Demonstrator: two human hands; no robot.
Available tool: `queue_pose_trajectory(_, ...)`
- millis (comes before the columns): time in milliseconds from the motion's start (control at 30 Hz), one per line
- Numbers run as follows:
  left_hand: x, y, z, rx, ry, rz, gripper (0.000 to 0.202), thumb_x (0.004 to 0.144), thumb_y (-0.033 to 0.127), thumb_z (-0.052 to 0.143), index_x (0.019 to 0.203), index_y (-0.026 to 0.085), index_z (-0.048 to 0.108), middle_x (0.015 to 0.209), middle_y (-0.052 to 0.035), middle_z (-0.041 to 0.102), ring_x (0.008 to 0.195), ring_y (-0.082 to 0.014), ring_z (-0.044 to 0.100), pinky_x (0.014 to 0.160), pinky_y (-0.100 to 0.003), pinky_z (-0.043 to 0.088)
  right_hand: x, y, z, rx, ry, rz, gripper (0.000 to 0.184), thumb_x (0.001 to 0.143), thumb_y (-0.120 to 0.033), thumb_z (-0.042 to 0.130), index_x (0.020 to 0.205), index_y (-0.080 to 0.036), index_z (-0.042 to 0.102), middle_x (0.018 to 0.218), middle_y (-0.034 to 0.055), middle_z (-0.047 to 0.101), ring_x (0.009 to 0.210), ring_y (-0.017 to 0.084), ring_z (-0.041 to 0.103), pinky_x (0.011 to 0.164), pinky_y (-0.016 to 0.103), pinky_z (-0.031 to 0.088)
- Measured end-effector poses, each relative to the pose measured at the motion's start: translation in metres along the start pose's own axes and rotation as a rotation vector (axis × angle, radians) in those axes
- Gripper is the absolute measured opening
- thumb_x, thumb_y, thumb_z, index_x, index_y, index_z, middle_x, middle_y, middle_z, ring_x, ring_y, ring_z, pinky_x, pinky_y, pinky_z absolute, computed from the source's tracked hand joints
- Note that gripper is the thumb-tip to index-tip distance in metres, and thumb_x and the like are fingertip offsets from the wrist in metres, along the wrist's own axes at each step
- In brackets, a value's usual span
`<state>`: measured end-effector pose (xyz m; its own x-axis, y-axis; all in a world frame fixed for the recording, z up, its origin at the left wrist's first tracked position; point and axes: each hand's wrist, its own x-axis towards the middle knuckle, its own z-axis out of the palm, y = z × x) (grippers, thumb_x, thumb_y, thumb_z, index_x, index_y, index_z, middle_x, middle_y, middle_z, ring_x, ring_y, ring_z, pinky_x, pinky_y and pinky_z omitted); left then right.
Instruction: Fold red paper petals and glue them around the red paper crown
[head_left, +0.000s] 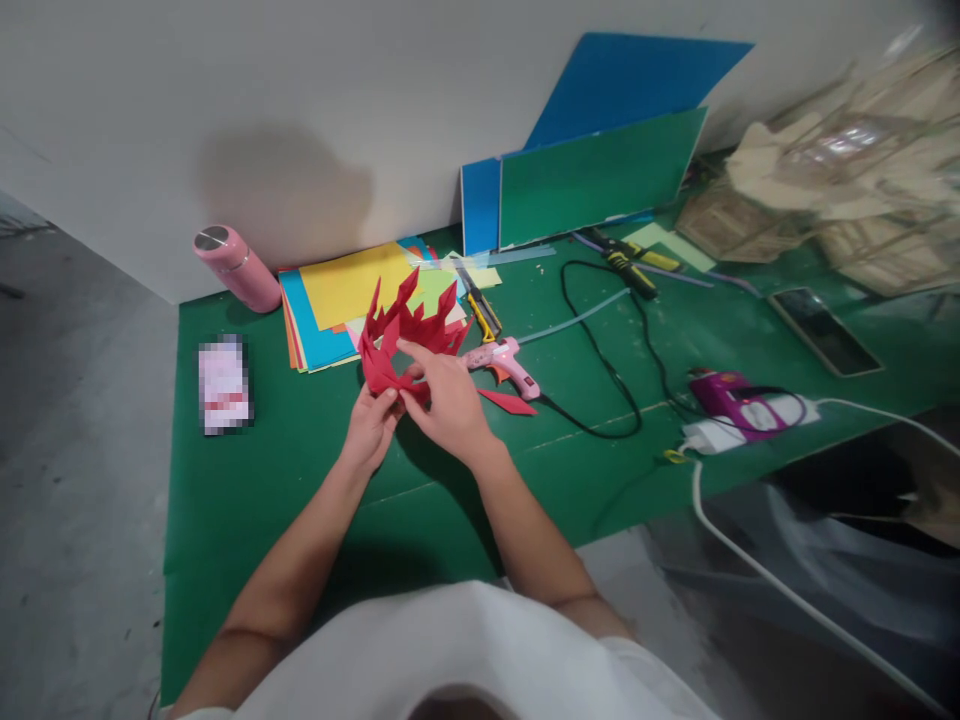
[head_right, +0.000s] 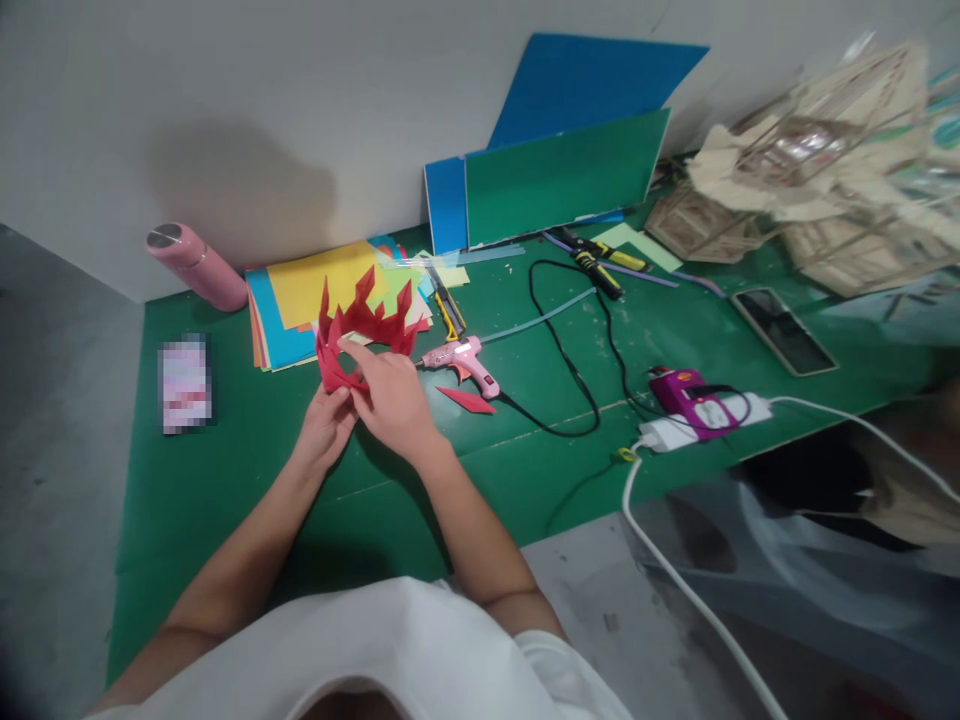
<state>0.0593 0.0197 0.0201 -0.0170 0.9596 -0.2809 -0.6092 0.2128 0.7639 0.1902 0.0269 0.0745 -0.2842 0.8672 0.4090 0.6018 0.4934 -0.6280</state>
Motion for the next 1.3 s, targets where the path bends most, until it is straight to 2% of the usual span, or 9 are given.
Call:
queue_pose_trajectory(267, 0.001, 0.002, 0.000, -0.006, -0.044, 0.006, 0.047, 0.066, 0.032, 0.083, 0.107, 0.024, 0.061, 0.105, -0.0028, 0.069, 0.096, -0.0138, 0.064, 0.086, -0.025, 0.050, 0.003, -0.003, 0.006, -0.065, -0.005, -0.075, 0.046, 0.091, -0.020, 0.044, 0.137, -0.019, 0.047, 0.097, 0.0081, 0.069, 0.094, 0.025, 0.059, 0.089, 0.044, 0.045)
queue_pose_trajectory(400, 0.009, 0.007, -0.011, 0.018, -0.011, 0.020, 0.039, 0.066, 0.031, 0.083, 0.098, 0.024, 0.063, 0.095, -0.0012, 0.068, 0.074, -0.0093, 0.061, 0.060, -0.019, 0.047, 0.002, -0.001, -0.017, -0.044, 0.054, -0.155, 0.051, 0.086, -0.038, 0.061, 0.133, -0.023, 0.048, 0.120, 0.0099, 0.065, 0.115, 0.027, 0.056, 0.105, 0.044, 0.038)
queue_pose_trajectory(467, 0.016, 0.012, -0.018, 0.022, 0.002, 0.031, 0.035, 0.066, 0.027, 0.083, 0.093, 0.025, 0.063, 0.089, 0.0008, 0.066, 0.056, -0.0048, 0.049, 0.044, -0.016, 0.035, -0.004, 0.013, -0.036, -0.065, 0.200, -0.076, 0.047, 0.084, -0.040, 0.063, 0.126, -0.022, 0.053, 0.118, 0.0122, 0.065, 0.114, 0.028, 0.057, 0.100, 0.041, 0.043)
queue_pose_trajectory(567, 0.024, 0.022, -0.023, 0.001, 0.023, 0.061, 0.034, 0.063, 0.023, 0.085, 0.088, 0.024, 0.061, 0.081, 0.0030, 0.062, 0.048, -0.0025, 0.036, 0.039, -0.015, 0.027, -0.018, 0.053, -0.064, -0.206, 0.394, 0.270, 0.024, 0.089, -0.038, 0.051, 0.099, -0.021, 0.064, 0.094, 0.0093, 0.069, 0.092, 0.025, 0.063, 0.086, 0.042, 0.048)
queue_pose_trajectory(633, 0.028, 0.026, -0.023, -0.010, 0.032, 0.069, 0.033, 0.062, 0.021, 0.085, 0.084, 0.023, 0.059, 0.077, 0.0041, 0.059, 0.047, -0.0019, 0.033, 0.038, -0.014, 0.026, -0.028, 0.081, -0.075, -0.226, 0.281, 0.447, 0.026, 0.086, -0.041, 0.053, 0.093, -0.019, 0.066, 0.088, 0.0095, 0.069, 0.080, 0.024, 0.062, 0.076, 0.039, 0.049)
queue_pose_trajectory(733, 0.030, 0.029, -0.020, 0.000, 0.035, 0.032, 0.035, 0.061, 0.020, 0.084, 0.081, 0.021, 0.056, 0.069, 0.0062, 0.053, 0.044, -0.0012, 0.029, 0.036, -0.013, 0.022, -0.041, 0.109, -0.081, -0.250, 0.137, 0.554, 0.032, 0.084, -0.044, 0.055, 0.090, -0.016, 0.069, 0.086, 0.0118, 0.068, 0.077, 0.023, 0.060, 0.072, 0.038, 0.048)
queue_pose_trajectory(933, 0.032, 0.025, -0.020, 0.204, 0.215, 0.056, 0.043, 0.057, 0.025, 0.085, 0.089, 0.018, 0.056, 0.065, 0.0067, 0.055, 0.042, -0.0003, 0.033, 0.035, -0.012, 0.018, -0.054, 0.120, -0.077, -0.234, -0.091, 0.500, 0.034, 0.082, -0.040, 0.057, 0.101, -0.016, 0.072, 0.090, 0.0107, 0.067, 0.080, 0.022, 0.059, 0.072, 0.034, 0.045)
queue_pose_trajectory(1033, 0.035, 0.026, -0.024, 0.308, 0.285, 0.112, 0.047, 0.058, 0.030, 0.084, 0.096, 0.017, 0.058, 0.064, 0.0064, 0.057, 0.042, -0.0010, 0.036, 0.036, -0.013, 0.022, -0.053, 0.122, -0.072, -0.242, -0.127, 0.484, 0.034, 0.078, -0.032, 0.058, 0.105, -0.015, 0.071, 0.090, 0.0100, 0.066, 0.079, 0.022, 0.058, 0.070, 0.033, 0.045)
queue_pose_trajectory(1300, 0.044, 0.030, -0.030, 0.206, 0.253, 0.095, 0.041, 0.059, 0.026, 0.082, 0.093, 0.016, 0.060, 0.064, 0.0055, 0.057, 0.053, -0.0047, 0.050, 0.045, -0.014, 0.035, -0.049, 0.117, -0.069, -0.229, -0.061, 0.506, 0.033, 0.071, -0.025, 0.055, 0.097, -0.016, 0.072, 0.084, 0.0090, 0.063, 0.078, 0.023, 0.057, 0.068, 0.033, 0.043)
